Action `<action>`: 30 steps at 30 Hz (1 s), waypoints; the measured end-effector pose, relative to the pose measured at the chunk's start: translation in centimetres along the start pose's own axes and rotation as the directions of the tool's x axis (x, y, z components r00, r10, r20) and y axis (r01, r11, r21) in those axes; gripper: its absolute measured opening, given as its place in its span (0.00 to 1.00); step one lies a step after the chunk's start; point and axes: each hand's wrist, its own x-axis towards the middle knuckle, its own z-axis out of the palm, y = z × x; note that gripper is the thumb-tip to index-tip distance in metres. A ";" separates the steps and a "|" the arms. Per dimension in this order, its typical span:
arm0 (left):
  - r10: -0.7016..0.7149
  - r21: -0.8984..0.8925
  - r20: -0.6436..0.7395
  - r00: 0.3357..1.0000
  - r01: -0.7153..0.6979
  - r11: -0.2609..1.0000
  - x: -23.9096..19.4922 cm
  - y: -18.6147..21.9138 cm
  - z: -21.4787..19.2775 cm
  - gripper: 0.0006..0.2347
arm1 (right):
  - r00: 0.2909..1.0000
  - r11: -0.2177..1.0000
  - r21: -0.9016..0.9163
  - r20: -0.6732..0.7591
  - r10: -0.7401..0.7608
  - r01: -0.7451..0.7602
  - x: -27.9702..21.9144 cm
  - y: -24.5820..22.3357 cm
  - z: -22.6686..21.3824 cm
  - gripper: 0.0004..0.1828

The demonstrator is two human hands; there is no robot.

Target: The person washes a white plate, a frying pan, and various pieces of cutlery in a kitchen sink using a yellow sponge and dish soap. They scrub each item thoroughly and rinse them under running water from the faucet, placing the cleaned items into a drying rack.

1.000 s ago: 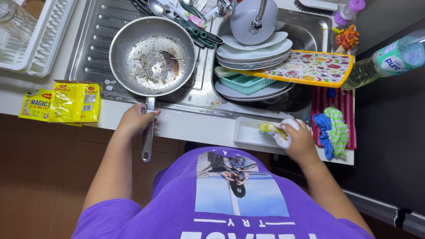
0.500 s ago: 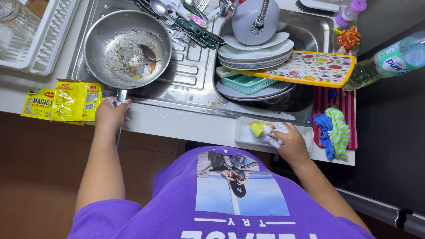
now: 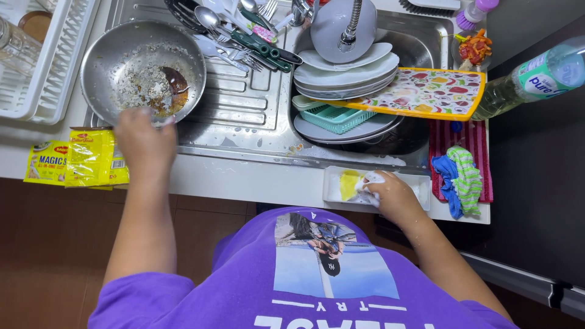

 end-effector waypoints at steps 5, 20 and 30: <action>0.191 -0.242 0.334 0.923 -0.112 0.964 4.8 8.9 6.2 0.16 | 0.999 0.998 0.046 -0.019 0.032 -0.031 -0.1 -0.1 0.2 0.09; 0.606 -0.046 0.242 0.758 -0.615 0.787 9.8 20.3 20.9 0.10 | 0.992 0.996 0.050 -0.096 0.080 -0.075 -0.5 -0.1 1.1 0.13; 0.679 -0.142 0.230 0.697 -0.666 0.732 3.7 14.9 14.2 0.09 | 0.993 0.995 0.093 -0.108 0.040 -0.030 -0.4 -0.2 0.3 0.10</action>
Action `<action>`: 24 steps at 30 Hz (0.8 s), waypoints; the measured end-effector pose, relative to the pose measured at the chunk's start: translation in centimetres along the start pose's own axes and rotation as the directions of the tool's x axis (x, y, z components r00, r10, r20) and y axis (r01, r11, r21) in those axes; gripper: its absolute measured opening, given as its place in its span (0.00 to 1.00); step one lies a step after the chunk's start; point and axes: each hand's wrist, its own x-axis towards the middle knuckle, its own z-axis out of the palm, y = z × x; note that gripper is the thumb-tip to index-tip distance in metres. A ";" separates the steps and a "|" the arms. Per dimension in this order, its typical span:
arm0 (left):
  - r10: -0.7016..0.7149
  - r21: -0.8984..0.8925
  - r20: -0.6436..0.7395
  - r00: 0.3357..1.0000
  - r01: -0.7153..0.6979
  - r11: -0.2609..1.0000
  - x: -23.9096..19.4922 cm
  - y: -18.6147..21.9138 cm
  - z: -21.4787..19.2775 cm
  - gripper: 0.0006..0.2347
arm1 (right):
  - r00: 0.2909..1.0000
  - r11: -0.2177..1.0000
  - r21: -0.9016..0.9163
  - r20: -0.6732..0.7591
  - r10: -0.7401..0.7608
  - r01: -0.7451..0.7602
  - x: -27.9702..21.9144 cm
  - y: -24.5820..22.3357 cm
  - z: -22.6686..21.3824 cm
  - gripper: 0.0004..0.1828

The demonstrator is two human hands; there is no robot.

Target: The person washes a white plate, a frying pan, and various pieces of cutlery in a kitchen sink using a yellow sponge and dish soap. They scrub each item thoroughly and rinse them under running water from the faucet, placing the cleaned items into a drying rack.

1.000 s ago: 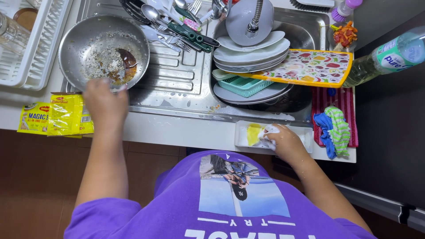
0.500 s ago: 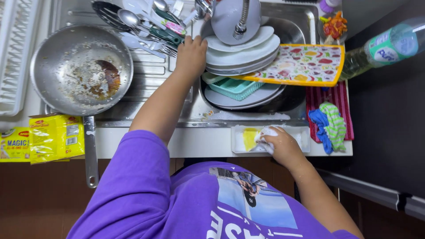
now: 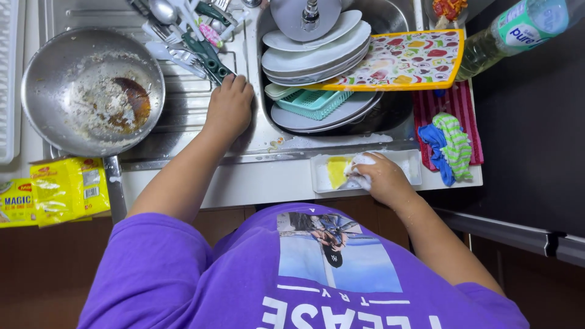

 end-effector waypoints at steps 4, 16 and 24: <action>0.007 -0.012 0.030 1.000 -0.006 1.000 -4.5 -0.7 -0.2 0.10 | 0.998 0.997 0.038 -0.004 -0.065 0.066 0.3 0.2 0.1 0.09; -0.254 -0.238 -0.116 0.960 0.221 0.946 -8.8 1.7 -5.0 0.11 | 0.992 0.991 0.056 -0.043 -0.115 0.117 0.1 1.3 0.6 0.10; -0.733 -0.181 0.159 0.661 0.749 0.637 -4.0 1.4 -6.8 0.17 | 0.993 0.992 0.078 -0.065 -0.097 0.102 0.4 0.8 0.3 0.09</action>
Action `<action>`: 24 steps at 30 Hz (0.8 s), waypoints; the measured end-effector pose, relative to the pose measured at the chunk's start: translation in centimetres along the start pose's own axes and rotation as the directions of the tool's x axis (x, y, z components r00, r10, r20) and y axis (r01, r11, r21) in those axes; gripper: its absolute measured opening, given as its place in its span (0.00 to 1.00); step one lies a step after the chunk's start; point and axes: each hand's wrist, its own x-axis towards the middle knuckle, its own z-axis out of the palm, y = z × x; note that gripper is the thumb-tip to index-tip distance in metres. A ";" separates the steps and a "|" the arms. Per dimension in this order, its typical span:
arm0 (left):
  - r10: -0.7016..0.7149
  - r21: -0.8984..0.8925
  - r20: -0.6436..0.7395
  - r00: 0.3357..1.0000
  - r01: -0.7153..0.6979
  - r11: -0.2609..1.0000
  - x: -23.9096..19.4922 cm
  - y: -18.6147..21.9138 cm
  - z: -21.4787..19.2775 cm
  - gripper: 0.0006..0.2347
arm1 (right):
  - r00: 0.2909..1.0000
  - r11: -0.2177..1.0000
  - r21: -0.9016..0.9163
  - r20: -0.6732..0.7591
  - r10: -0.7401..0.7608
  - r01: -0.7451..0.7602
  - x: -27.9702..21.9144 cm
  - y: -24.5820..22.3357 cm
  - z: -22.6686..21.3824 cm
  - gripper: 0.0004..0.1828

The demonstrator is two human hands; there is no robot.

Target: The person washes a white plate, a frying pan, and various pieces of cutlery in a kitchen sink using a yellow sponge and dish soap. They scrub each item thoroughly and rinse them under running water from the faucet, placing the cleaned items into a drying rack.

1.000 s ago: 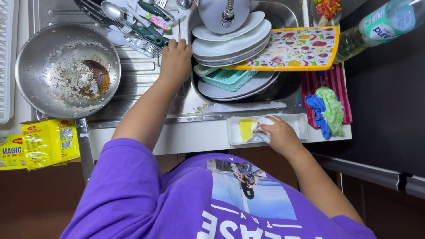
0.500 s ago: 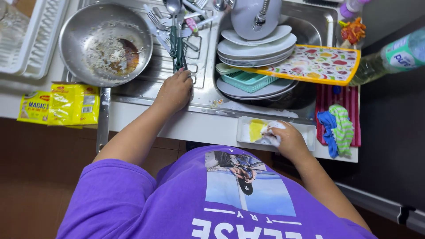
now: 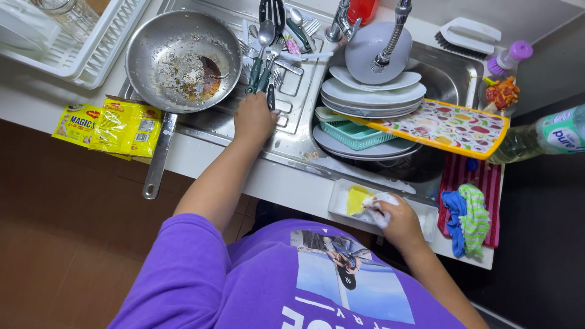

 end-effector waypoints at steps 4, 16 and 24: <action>-0.010 0.066 -0.077 0.997 0.015 0.998 3.0 -2.9 7.6 0.06 | 1.000 1.000 0.006 -0.015 -0.020 0.020 -0.5 0.2 0.1 0.11; -0.271 0.094 0.084 0.959 0.263 0.960 1.1 0.5 4.4 0.23 | 0.998 0.996 0.056 0.010 -0.064 0.063 0.4 -2.3 -1.8 0.11; -0.236 -0.340 0.350 0.907 0.358 0.870 0.2 -0.3 2.1 0.17 | 0.993 0.969 -0.248 0.110 0.052 -0.023 0.3 -0.4 -0.6 0.16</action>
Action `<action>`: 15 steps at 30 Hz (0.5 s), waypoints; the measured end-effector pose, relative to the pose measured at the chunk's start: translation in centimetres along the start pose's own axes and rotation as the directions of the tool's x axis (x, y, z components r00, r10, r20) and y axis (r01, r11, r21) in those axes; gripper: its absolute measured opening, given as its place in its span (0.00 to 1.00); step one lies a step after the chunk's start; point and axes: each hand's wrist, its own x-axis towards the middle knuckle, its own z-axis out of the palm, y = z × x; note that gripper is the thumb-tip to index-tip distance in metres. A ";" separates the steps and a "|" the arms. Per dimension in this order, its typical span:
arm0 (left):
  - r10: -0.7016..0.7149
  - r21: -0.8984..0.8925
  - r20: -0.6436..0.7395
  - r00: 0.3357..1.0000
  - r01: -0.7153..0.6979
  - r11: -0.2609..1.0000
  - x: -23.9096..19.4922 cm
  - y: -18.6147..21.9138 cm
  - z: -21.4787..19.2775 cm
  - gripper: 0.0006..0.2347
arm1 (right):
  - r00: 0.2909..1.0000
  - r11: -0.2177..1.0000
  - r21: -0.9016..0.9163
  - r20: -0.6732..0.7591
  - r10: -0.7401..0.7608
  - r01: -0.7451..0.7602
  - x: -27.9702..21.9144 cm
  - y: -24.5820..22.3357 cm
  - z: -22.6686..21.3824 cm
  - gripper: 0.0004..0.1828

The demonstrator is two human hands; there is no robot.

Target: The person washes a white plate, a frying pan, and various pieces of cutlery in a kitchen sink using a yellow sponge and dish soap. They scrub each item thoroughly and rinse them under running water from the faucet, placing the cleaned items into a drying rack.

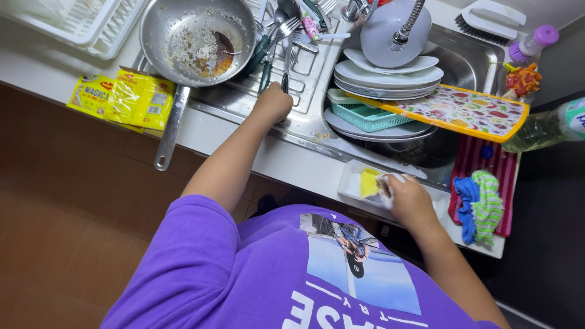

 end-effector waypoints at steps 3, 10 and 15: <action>0.009 -0.433 0.167 0.986 0.065 0.899 0.5 -2.0 -0.3 0.17 | 0.998 0.996 0.069 -0.037 -0.060 0.062 0.1 1.1 0.7 0.14; 0.191 -0.613 0.290 0.938 0.029 0.789 -3.6 -5.9 -2.1 0.21 | 0.909 0.534 0.838 -0.129 0.396 -0.114 -1.8 5.3 3.5 0.23; 0.311 -0.688 0.440 0.842 0.093 0.720 -6.3 -7.5 -4.0 0.27 | 0.886 -0.167 0.962 -0.123 0.446 0.217 3.3 1.1 0.0 0.35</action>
